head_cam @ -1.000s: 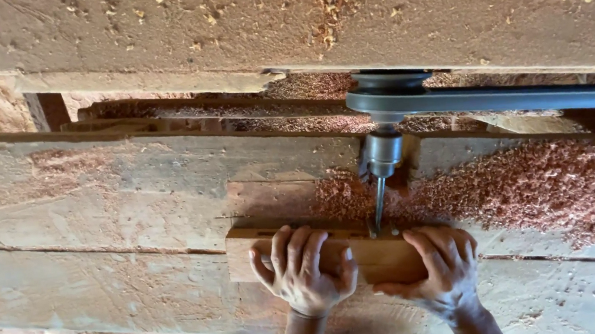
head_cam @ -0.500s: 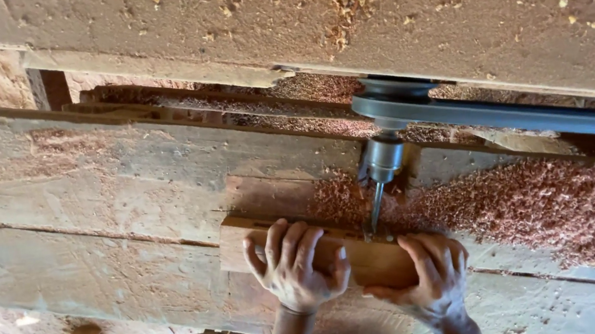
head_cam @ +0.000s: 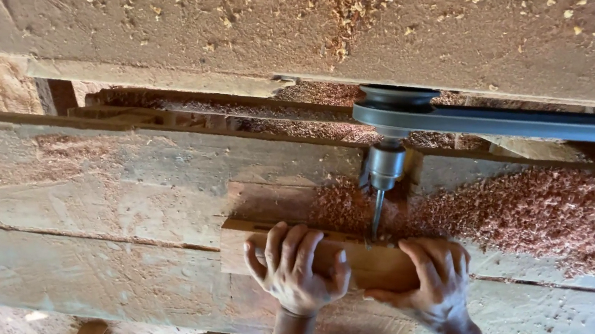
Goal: Use a belt-driven drill press to create holes in wooden planks.
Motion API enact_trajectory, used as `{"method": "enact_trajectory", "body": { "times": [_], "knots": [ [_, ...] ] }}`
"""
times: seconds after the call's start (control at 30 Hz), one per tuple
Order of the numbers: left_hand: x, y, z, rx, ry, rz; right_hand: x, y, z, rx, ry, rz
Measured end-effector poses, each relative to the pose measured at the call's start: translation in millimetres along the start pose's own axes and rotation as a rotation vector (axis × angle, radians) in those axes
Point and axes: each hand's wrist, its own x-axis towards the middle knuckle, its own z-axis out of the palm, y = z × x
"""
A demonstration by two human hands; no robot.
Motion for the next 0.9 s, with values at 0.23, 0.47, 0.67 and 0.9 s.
{"method": "enact_trajectory", "body": {
  "times": [0.23,0.47,0.67,0.9],
  "knots": [
    [0,2,-1,0.013,-0.023,-0.004,4,8,1,0.001,0.0,-0.042],
    [4,1,3,0.002,0.001,-0.003,12,9,0,-0.004,0.021,-0.072],
    [10,2,3,-0.005,0.003,0.009,13,9,-1,0.011,0.008,-0.042],
    [15,6,-2,-0.001,0.005,-0.003,14,4,-3,-0.035,-0.004,-0.018]
  ]
}}
